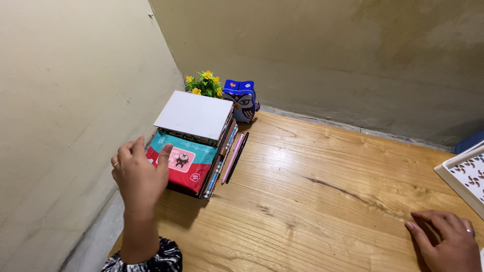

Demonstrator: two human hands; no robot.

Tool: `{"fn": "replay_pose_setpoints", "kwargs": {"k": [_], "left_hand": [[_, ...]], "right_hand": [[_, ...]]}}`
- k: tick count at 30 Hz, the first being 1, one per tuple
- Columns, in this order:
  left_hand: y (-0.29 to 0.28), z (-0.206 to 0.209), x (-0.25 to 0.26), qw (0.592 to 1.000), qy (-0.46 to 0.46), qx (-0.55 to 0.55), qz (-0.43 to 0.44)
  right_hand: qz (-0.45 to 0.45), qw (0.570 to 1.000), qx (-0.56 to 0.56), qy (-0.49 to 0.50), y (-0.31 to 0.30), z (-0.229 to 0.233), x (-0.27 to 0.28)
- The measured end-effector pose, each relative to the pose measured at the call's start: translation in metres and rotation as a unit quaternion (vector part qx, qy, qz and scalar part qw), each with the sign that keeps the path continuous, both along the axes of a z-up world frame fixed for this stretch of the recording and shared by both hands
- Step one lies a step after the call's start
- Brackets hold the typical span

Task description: Assemble a two-tier plastic storage shelf and organize stationery items on it.

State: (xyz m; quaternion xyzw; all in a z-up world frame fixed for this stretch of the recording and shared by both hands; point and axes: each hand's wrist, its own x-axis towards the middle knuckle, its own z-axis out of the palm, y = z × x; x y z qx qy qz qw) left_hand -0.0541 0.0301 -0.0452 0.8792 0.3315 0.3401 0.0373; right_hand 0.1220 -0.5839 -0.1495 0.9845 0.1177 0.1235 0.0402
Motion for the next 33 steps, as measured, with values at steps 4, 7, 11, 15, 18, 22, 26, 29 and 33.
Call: {"fn": "replay_pose_setpoints", "kwargs": {"k": [4,7,11,15,18,22,26,29,33], "left_hand": [[0.011,0.003,-0.004,0.996,0.067,-0.052,0.003],[0.009,0.006,-0.002,0.992,0.083,-0.091,-0.001],[0.004,0.011,-0.001,0.995,0.043,-0.094,-0.002],[-0.002,0.019,-0.005,0.994,0.029,-0.109,-0.008],[-0.031,0.054,-0.009,0.984,0.0,-0.176,0.008],[-0.047,0.062,-0.012,0.978,-0.041,-0.203,-0.019],[-0.073,0.072,-0.005,0.972,-0.109,-0.166,-0.123],[-0.098,0.075,0.009,0.957,-0.126,-0.183,-0.185],[-0.147,0.085,0.035,0.945,-0.006,-0.259,-0.202]], "right_hand": [[0.007,1.0,0.012,-0.006,-0.003,-0.008,-0.001],[0.024,0.999,0.028,-0.012,-0.003,-0.007,0.0],[-0.001,1.0,0.002,0.003,-0.004,-0.008,-0.004],[0.012,1.0,0.005,-0.027,0.008,0.005,-0.01],[0.011,0.996,0.091,-0.011,0.01,0.01,-0.014],[0.027,0.995,0.096,-0.005,0.033,0.046,-0.024],[0.033,0.989,0.137,0.042,0.059,0.083,-0.038],[0.092,0.975,0.198,0.028,0.076,0.097,-0.047],[0.142,0.927,0.334,0.1,0.099,0.1,-0.056]]}}
